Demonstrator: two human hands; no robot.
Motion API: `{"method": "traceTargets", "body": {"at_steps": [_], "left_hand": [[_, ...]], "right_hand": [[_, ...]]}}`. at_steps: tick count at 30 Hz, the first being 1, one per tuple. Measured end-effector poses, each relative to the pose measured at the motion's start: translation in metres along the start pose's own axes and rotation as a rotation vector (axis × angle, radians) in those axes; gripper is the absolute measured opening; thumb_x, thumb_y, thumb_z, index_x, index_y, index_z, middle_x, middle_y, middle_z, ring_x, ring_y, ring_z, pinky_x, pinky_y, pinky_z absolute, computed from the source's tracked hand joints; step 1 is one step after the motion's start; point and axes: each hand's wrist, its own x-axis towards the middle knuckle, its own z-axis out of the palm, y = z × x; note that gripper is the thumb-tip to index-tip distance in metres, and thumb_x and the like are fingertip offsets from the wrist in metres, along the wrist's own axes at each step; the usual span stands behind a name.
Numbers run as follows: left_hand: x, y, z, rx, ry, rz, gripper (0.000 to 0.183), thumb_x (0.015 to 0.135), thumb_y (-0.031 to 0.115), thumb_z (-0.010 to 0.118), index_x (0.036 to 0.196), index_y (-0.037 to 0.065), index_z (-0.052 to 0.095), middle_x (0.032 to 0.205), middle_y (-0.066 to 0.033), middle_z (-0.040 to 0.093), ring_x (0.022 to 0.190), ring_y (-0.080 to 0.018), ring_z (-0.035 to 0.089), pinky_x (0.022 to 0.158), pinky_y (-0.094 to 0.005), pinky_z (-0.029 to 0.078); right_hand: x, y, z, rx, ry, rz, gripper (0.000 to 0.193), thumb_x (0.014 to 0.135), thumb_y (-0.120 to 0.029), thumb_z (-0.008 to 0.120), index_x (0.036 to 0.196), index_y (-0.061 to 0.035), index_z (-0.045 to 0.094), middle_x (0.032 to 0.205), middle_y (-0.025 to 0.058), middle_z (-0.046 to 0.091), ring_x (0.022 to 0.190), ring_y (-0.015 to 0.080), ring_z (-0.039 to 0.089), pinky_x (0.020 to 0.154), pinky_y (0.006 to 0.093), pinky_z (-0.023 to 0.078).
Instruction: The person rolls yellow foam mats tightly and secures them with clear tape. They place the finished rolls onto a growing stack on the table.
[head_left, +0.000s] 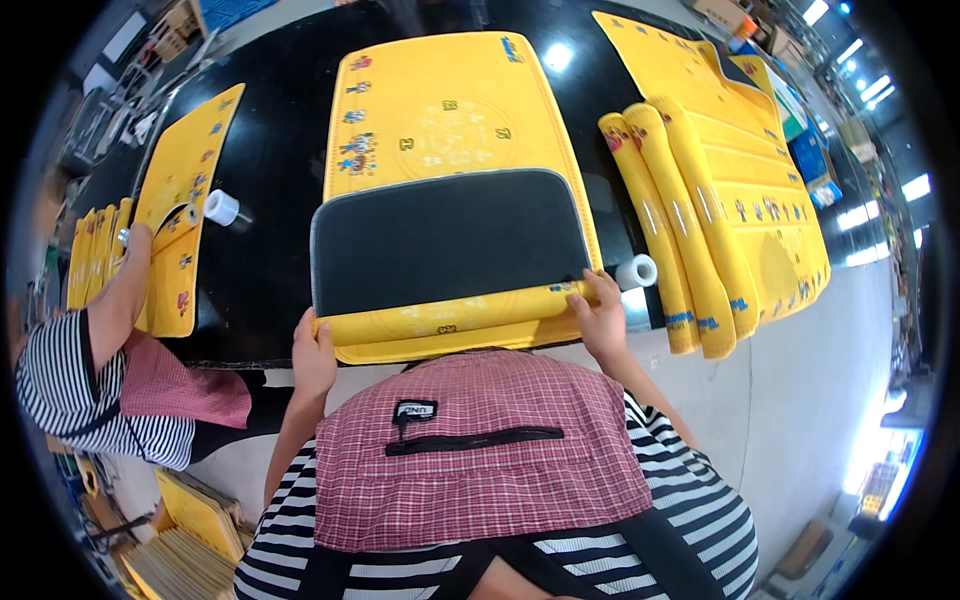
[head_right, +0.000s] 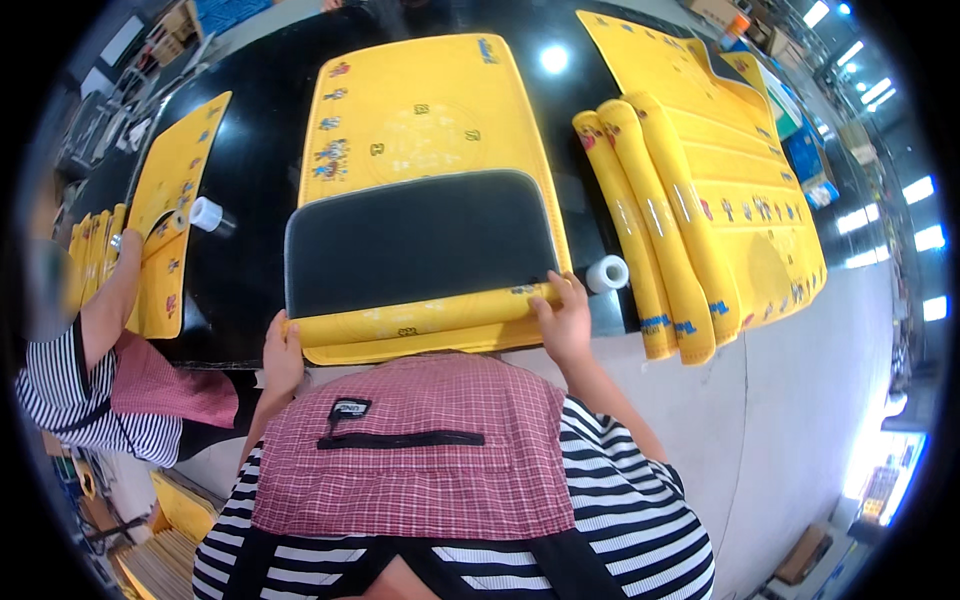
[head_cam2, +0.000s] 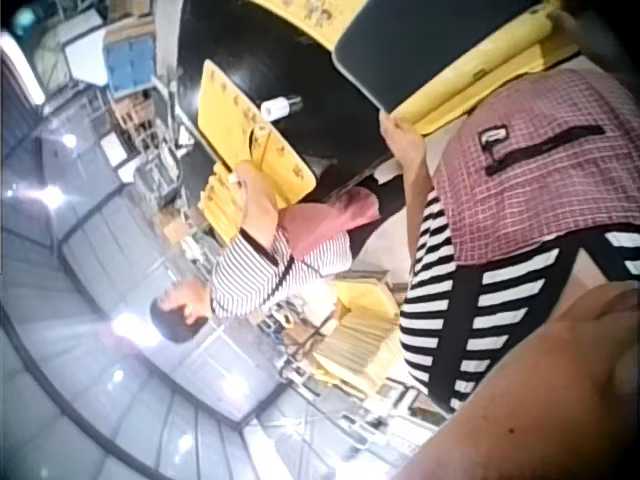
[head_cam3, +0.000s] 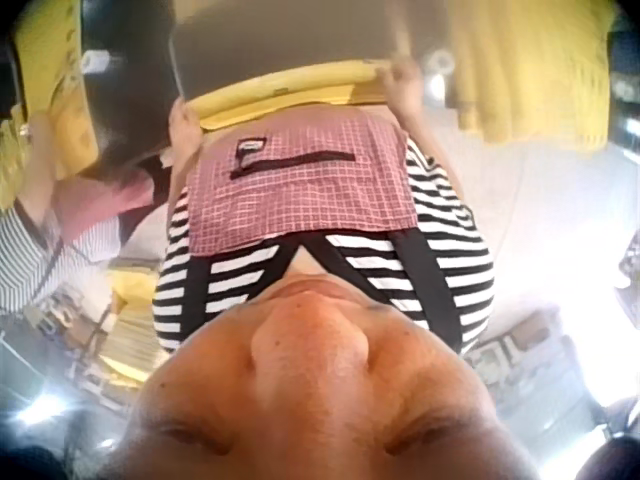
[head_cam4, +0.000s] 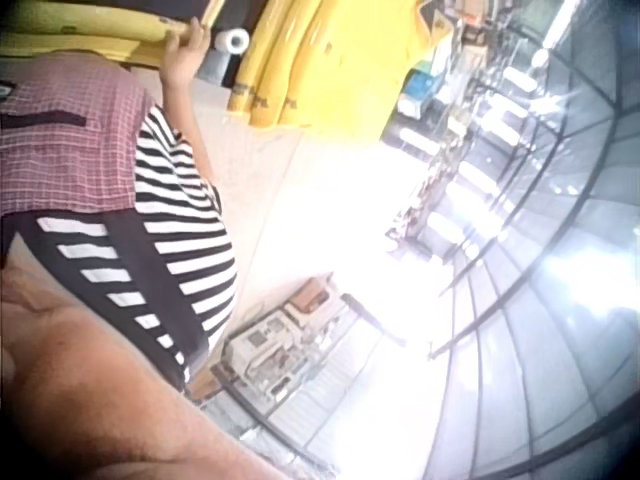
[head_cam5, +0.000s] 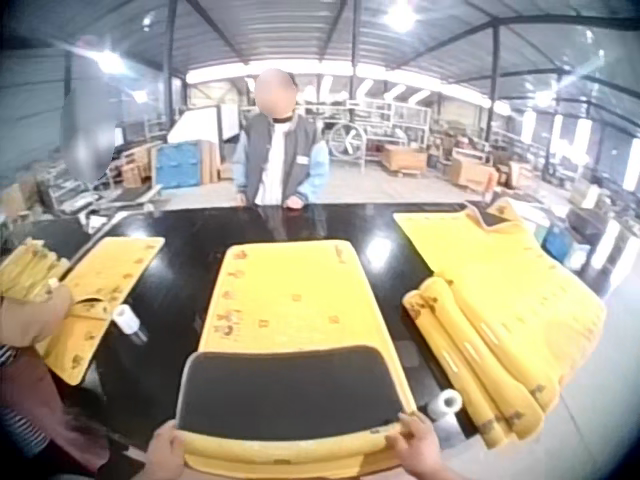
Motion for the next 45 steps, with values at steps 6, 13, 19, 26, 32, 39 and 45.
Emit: {"method": "traceTargets", "body": {"at_steps": [6,13,19,26,32,39,45], "left_hand": [[-0.007,-0.01,0.009,-0.11,0.031,-0.102,0.053,0.105,0.022,0.059,0.147,-0.008,0.049,0.142,-0.0307,0.058,0.13,-0.041,0.06,0.11,-0.0436,0.046],[-0.014,-0.002,0.008,-0.184,0.078,-0.09,0.046,0.105,0.019,0.06,0.145,-0.004,0.053,0.144,-0.0291,0.056,0.131,-0.0394,0.058,0.11,-0.0414,0.047],[-0.003,0.033,0.029,0.647,0.385,0.353,0.037,0.101,0.027,0.06,0.136,0.013,0.064,0.148,-0.0238,0.05,0.14,-0.0407,0.047,0.116,-0.0642,0.028],[0.045,0.128,0.093,0.419,-0.17,0.655,0.076,0.094,0.06,0.064,0.159,0.027,0.043,0.168,-0.0133,0.031,0.156,-0.0382,0.025,0.117,-0.0787,0.006],[0.151,0.142,0.103,0.352,-0.216,0.717,0.05,0.095,0.054,0.066,0.127,0.016,0.072,0.141,-0.0143,0.057,0.136,-0.0338,0.048,0.113,-0.0524,0.035],[0.157,0.144,0.107,0.339,-0.199,0.697,0.043,0.09,0.055,0.07,0.099,0.014,0.073,0.099,-0.009,0.064,0.103,-0.0278,0.062,0.089,-0.0447,0.049],[0.137,0.147,0.092,0.571,-0.216,0.586,0.068,0.08,0.057,0.08,0.131,0.019,0.058,0.112,-0.0086,0.058,0.11,-0.0292,0.058,0.092,-0.0466,0.041]], "right_hand": [[-0.005,-0.015,-0.019,0.362,-0.164,0.183,0.066,0.093,-0.004,0.073,0.153,0.0038,0.046,0.147,0.0203,0.056,0.129,0.0273,0.06,0.11,0.0362,0.048],[-0.004,0.002,-0.013,0.059,-0.158,0.032,0.064,0.096,-0.011,0.072,0.152,0.0037,0.046,0.153,0.0241,0.05,0.138,0.0354,0.053,0.115,0.0401,0.043],[0.016,-0.004,0.003,-0.351,-0.044,-0.229,0.056,0.102,-0.028,0.064,0.15,-0.0028,0.051,0.159,0.0281,0.042,0.147,0.0464,0.039,0.12,0.0515,0.035],[0.125,-0.02,0.044,-0.605,0.205,-0.363,0.047,0.1,-0.025,0.064,0.144,-0.008,0.058,0.152,0.0218,0.052,0.145,0.0406,0.044,0.117,0.0515,0.037],[0.1,-0.094,0.078,-0.479,-0.185,-0.741,0.066,0.08,-0.032,0.083,0.139,-0.0113,0.06,0.134,0.0134,0.061,0.131,0.0339,0.053,0.117,0.0542,0.033],[0.127,-0.11,0.081,-0.604,-0.252,-0.67,0.067,0.075,-0.041,0.087,0.133,-0.0165,0.063,0.117,0.008,0.062,0.116,0.0307,0.057,0.104,0.0485,0.04],[0.139,-0.111,0.084,-0.609,-0.279,-0.685,0.058,0.079,-0.04,0.084,0.128,-0.0193,0.063,0.112,0.0066,0.062,0.112,0.0302,0.058,0.099,0.047,0.042]]}}
